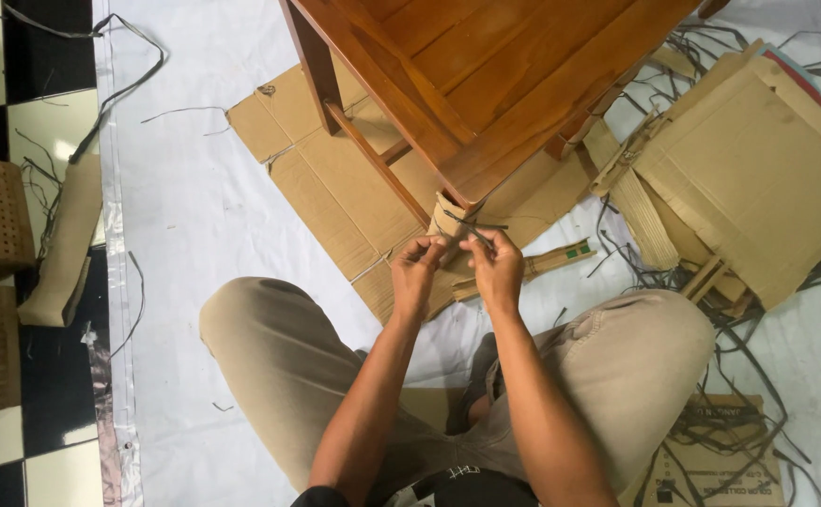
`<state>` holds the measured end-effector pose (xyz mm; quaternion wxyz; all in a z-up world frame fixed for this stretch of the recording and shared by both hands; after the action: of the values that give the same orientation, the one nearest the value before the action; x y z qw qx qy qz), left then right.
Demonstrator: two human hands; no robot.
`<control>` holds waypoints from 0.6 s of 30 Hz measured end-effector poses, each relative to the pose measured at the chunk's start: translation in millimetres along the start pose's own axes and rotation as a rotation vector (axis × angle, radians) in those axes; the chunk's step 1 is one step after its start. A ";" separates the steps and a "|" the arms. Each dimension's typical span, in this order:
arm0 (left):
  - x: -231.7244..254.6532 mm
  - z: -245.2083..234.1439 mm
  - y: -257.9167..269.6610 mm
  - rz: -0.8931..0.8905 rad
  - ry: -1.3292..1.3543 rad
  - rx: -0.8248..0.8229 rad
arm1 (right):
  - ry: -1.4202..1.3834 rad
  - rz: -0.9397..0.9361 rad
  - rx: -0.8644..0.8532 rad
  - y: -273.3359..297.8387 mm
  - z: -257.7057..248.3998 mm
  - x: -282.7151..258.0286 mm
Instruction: Wrapping the legs of a wooden stool with cardboard and securing them with plastic ties.
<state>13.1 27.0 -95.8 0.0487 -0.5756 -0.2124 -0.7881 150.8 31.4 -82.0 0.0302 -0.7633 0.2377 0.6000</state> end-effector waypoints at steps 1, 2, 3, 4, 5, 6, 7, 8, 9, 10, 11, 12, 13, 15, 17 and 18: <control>4.1 -1.1 0.7 -0.001 0.000 0.000 | 0.001 0.001 0.000 -0.8 -0.1 -0.3; 7.7 -1.0 1.5 -0.016 -0.009 -0.026 | -0.091 0.053 -0.047 -1.8 1.2 1.2; 11.7 -0.2 1.6 -0.029 -0.018 -0.055 | -0.184 0.104 -0.092 -3.4 2.7 2.1; 8.4 -1.7 -0.5 -0.028 -0.018 -0.057 | -0.185 0.103 -0.091 -2.7 2.0 2.6; 4.6 -2.9 -1.8 -0.038 -0.025 -0.077 | -0.209 0.091 -0.102 -1.3 1.7 2.7; 0.6 -4.2 -3.2 -0.047 -0.033 -0.097 | -0.232 0.079 -0.114 0.0 1.4 2.9; -0.5 -5.7 -5.3 -0.048 -0.032 -0.097 | -0.231 0.079 -0.114 0.0 2.0 2.4; -2.3 -6.8 -7.2 -0.062 -0.059 -0.111 | -0.220 0.088 -0.117 0.0 2.8 2.3; -4.1 -8.0 -9.0 -0.077 -0.086 -0.126 | -0.210 0.096 -0.120 0.1 3.5 2.1; 2.0 -7.5 -6.3 -0.077 -0.085 -0.125 | -0.209 0.096 -0.120 -2.9 2.7 5.7; 7.8 -6.4 -3.6 -0.088 -0.076 -0.146 | -0.206 0.111 -0.126 -5.7 2.6 10.1; 13.5 -5.3 -0.7 -0.098 -0.067 -0.167 | -0.204 0.126 -0.132 -8.5 2.3 14.3; 13.4 -4.5 -1.1 -0.097 -0.067 -0.167 | -0.204 0.125 -0.132 -8.0 3.8 13.1; 13.7 -0.7 -1.4 -0.069 -0.102 -0.224 | -0.252 0.124 -0.149 -6.6 6.8 10.7; 17.9 -1.1 1.9 -0.054 -0.122 -0.241 | -0.269 0.149 -0.171 -8.5 7.4 15.4; 20.3 -1.2 3.3 -0.038 -0.142 -0.257 | -0.287 0.173 -0.193 -9.5 8.5 18.0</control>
<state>6.3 26.9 -76.3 -0.0554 -0.6271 -0.1236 -0.7670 150.0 36.8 -103.4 -0.0614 -0.6460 0.2372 0.7230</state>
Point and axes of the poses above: each hand's wrist, its own y-axis away from the middle knuckle, its own z-axis out of the palm, x = y × z, the point moved 4 cm from there along -y, towards the middle knuckle, and after that the axes turned 7 degrees about z, right-handed, at the moved point
